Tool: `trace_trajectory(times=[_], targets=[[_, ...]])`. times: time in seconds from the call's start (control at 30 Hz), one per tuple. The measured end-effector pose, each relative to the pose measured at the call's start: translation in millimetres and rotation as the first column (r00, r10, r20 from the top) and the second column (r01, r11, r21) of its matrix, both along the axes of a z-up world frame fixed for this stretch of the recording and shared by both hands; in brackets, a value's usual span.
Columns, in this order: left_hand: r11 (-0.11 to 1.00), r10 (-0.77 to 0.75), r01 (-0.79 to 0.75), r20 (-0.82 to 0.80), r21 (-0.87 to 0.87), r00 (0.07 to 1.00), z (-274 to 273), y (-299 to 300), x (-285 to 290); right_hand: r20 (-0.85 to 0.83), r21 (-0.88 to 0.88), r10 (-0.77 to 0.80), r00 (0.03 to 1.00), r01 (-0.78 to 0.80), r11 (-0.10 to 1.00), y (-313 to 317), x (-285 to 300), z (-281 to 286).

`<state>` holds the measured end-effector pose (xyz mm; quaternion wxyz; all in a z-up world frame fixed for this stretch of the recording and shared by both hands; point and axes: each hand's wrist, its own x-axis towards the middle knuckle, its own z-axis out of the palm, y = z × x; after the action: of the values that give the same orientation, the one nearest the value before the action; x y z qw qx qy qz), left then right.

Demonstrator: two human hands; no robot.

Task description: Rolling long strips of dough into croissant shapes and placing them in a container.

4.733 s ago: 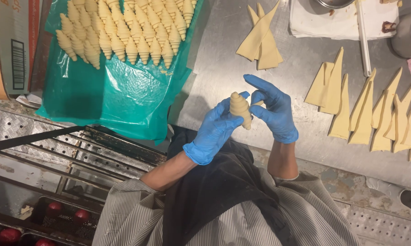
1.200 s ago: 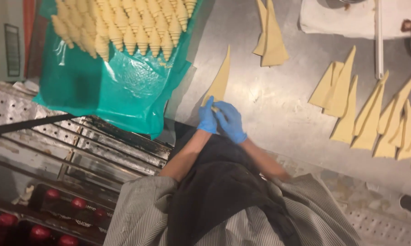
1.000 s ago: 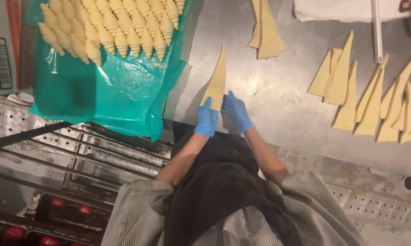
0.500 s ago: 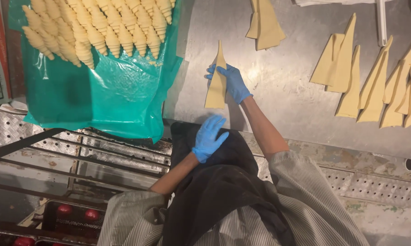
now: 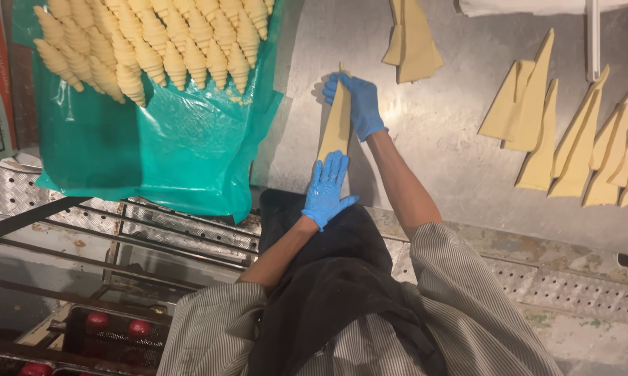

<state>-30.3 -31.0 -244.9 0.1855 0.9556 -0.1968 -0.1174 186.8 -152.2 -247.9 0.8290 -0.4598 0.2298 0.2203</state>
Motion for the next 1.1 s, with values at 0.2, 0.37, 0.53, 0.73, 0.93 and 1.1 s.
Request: trace_trajectory(times=[0.2, 0.37, 0.53, 0.73, 0.93, 1.1], targets=[[0.999, 0.016, -0.016, -0.004, -0.052, 1.000, -4.4, 0.8, -1.8, 0.103, -0.169, -0.038, 0.994, 0.056, 0.984, 4.4, 84.8, -0.3], [0.999, 0.015, -0.017, -0.034, -0.045, 0.999, 2.0, 1.7, 1.0, 0.199, -0.018, -0.074, 0.977, 0.079, 0.997, -0.2, 162.0, -31.5], [0.990, 0.028, -0.036, -0.059, -0.133, 0.998, -0.7, 3.8, 2.9, 0.221, 0.071, -0.072, 0.973, 0.057, 0.996, -6.3, 220.0, -52.6], [0.981, 0.038, -0.052, -0.074, -0.186, 0.996, -0.4, 4.7, 4.3, 0.244, 0.099, -0.053, 0.968, 0.029, 0.995, -14.8, 270.7, -81.1], [0.979, 0.031, -0.049, -0.093, -0.200, 0.995, 1.3, 12.5, 5.4, 0.337, -0.209, -0.102, 0.936, 0.181, 0.961, -13.4, 251.4, -61.7], [0.916, 0.207, -0.179, 0.041, -0.360, 0.978, 1.7, 51.3, 23.2, 0.708, -0.608, 0.196, 0.679, 0.443, 0.659, -28.1, 96.5, 2.3]])
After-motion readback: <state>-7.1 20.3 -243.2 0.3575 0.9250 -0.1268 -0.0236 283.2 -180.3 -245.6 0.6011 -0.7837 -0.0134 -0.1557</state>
